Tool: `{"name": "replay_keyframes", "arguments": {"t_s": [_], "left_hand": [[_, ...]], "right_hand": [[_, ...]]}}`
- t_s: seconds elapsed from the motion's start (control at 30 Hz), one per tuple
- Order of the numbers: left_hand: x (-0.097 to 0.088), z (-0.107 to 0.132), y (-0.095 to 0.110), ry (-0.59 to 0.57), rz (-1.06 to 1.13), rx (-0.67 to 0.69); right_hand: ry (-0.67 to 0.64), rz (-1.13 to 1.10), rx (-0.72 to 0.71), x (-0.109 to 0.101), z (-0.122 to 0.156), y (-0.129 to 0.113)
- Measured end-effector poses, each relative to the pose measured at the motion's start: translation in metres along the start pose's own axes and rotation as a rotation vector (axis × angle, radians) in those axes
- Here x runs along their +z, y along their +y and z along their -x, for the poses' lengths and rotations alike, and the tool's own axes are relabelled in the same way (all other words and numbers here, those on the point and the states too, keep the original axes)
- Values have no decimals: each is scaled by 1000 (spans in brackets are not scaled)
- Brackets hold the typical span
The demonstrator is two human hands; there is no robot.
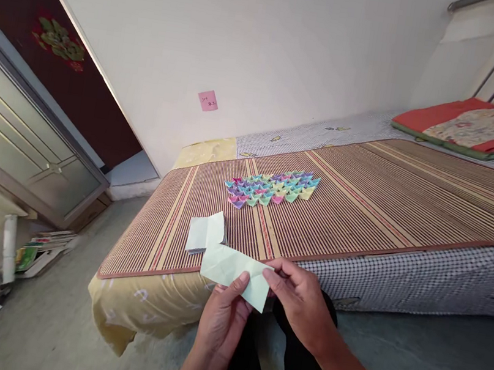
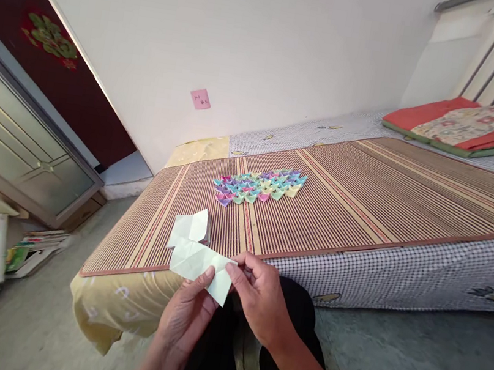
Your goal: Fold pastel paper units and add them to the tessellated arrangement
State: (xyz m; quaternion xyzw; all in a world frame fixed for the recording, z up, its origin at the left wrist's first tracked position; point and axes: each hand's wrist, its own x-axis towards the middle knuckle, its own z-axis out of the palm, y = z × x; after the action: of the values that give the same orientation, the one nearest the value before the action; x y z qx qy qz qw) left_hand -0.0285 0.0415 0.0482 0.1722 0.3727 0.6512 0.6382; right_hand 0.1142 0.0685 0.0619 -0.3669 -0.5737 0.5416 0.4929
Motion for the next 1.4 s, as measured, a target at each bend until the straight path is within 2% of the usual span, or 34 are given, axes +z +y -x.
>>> {"name": "replay_keyframes", "arguments": {"t_s": [0.2, 0.3, 0.37, 0.47, 0.57, 0.73, 0.93, 1.2, 1.4], "left_hand": [[-2, 0, 0, -73, 101, -115], [-1, 1, 1, -39, 113, -114], [0, 1, 1, 7, 104, -68], [1, 2, 2, 72, 41, 55], [1, 2, 2, 95, -53, 181], [6, 7, 1, 59, -183, 287], [3, 8, -5, 15, -276, 314], [-3, 11, -5, 84, -579, 362], [-5, 13, -5, 106, -598, 357]], "right_hand": [[-27, -62, -12, -3, -2, -5], [-58, -83, -12, -1, -2, -3], [19, -8, -59, 1, -1, -2], [207, 247, -250, 3, 1, -3], [212, 397, -372, 3, 4, -6], [194, 434, -327, 4, 4, -4], [150, 406, -263, 5, 2, -1], [13, 76, -13, 3, 2, -6], [0, 106, -13, 1, 3, -6]]}}
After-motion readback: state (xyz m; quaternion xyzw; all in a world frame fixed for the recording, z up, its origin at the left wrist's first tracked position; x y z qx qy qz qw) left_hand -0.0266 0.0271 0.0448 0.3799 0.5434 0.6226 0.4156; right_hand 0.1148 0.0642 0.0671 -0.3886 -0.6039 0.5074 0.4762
